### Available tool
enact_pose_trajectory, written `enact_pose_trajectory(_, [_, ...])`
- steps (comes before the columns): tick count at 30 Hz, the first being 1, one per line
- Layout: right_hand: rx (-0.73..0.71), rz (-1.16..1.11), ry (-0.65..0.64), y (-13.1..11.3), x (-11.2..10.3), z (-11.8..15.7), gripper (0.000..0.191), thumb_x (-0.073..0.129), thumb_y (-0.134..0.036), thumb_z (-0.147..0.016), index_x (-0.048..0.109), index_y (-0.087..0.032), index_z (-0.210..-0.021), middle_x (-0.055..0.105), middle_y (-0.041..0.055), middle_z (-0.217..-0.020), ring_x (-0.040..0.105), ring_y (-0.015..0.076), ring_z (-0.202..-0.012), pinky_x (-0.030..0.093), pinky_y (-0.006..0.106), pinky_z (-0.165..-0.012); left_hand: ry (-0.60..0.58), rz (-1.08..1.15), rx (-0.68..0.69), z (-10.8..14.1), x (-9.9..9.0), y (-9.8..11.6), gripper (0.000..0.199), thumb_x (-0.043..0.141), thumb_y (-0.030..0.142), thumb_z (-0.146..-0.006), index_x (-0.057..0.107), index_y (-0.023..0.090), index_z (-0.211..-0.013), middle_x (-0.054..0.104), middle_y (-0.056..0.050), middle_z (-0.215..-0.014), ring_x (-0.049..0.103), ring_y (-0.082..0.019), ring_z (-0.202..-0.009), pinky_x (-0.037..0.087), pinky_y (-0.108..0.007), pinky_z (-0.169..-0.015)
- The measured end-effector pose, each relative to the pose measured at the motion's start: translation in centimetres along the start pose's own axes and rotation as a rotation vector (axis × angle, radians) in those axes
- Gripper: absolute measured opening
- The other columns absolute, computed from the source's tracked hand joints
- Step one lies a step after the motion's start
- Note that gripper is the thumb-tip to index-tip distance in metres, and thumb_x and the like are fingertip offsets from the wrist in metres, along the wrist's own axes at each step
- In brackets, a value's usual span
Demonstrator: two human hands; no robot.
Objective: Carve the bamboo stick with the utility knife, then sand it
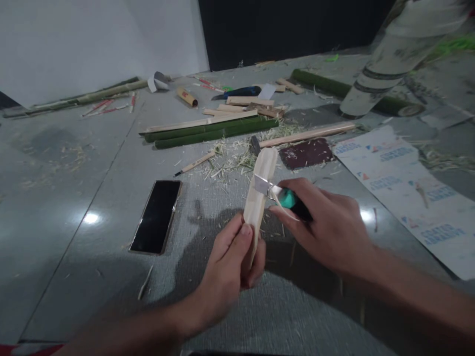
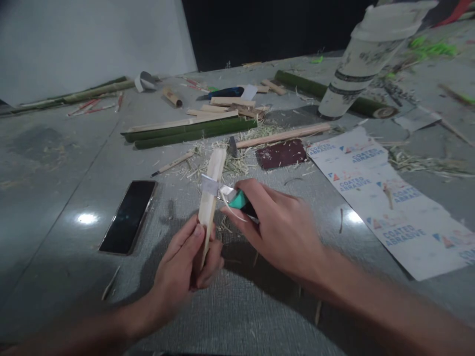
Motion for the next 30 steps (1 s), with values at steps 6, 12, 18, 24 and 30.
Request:
enact_pose_trajectory(6, [0.009, -0.067, -0.059, 0.2, 0.6, -0.1, 0.031, 0.049, -0.047, -0.108, 0.061, -0.018, -0.107, 0.061, -0.001, -0.061, 0.059, 0.0177, -0.05, 0.035, 0.028, -0.049, 0.147, -0.175, 0.021, 0.4, -0.4, 0.1, 0.032, 0.044, 0.046, -0.111, 0.049, 0.021, -0.091, 0.042, 0.009, -0.054, 0.03, -0.007, -0.044, 0.025, -0.019, -0.042])
enact_pose_trajectory(12, [0.012, -0.04, -0.058, -0.4, 0.8, 0.4, 0.032, 0.051, -0.051, -0.107, 0.059, -0.02, -0.108, 0.068, 0.0007, -0.071, 0.064, 0.0181, -0.059, 0.037, 0.028, -0.053, 0.159, -0.14, 0.059, 0.0, -0.6, 0.6, 0.034, 0.046, 0.047, -0.111, 0.048, 0.021, -0.088, 0.04, 0.009, -0.055, 0.029, -0.006, -0.045, 0.025, -0.019, -0.043])
enact_pose_trajectory(18, [-0.069, -0.14, -0.102, -1.5, 0.9, 0.6, 0.032, 0.052, -0.051, -0.107, 0.057, -0.02, -0.103, 0.066, 0.0004, -0.074, 0.062, 0.0157, -0.06, 0.037, 0.027, -0.055, 0.134, 0.078, 0.047, -0.6, -0.7, 0.9, 0.039, 0.051, 0.05, -0.107, 0.045, 0.022, -0.082, 0.033, 0.012, -0.045, 0.018, -0.006, -0.038, 0.019, -0.018, -0.04])
enact_pose_trajectory(24, [-0.15, -0.204, -0.167, -1.5, 1.1, 0.4, 0.029, 0.052, -0.047, -0.107, 0.057, -0.019, -0.1, 0.066, 0.0009, -0.08, 0.059, 0.0146, -0.062, 0.037, 0.029, -0.057, 0.029, 0.252, -0.016, -0.6, -0.4, 0.3, 0.037, 0.047, 0.045, -0.109, 0.053, 0.021, -0.083, 0.033, 0.012, -0.039, 0.018, -0.005, -0.032, 0.024, -0.017, -0.04])
enact_pose_trajectory(30, [-0.225, -0.23, -0.216, -2.2, 1.2, 0.6, 0.027, 0.05, -0.043, -0.107, 0.059, -0.018, -0.105, 0.068, 0.0032, -0.087, 0.062, 0.0178, -0.071, 0.04, 0.031, -0.062, 0.05, 0.304, -0.08, -0.7, -0.6, 0.2, 0.039, 0.06, 0.052, -0.103, 0.054, 0.02, -0.08, 0.035, 0.012, -0.038, 0.014, -0.004, -0.03, 0.021, -0.016, -0.036])
Point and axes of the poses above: each hand's wrist, its own z-axis away from the middle knuckle, its own x-axis out of the palm, y = z × x, the point moved 5 cm from there along -z, towards the middle knuckle
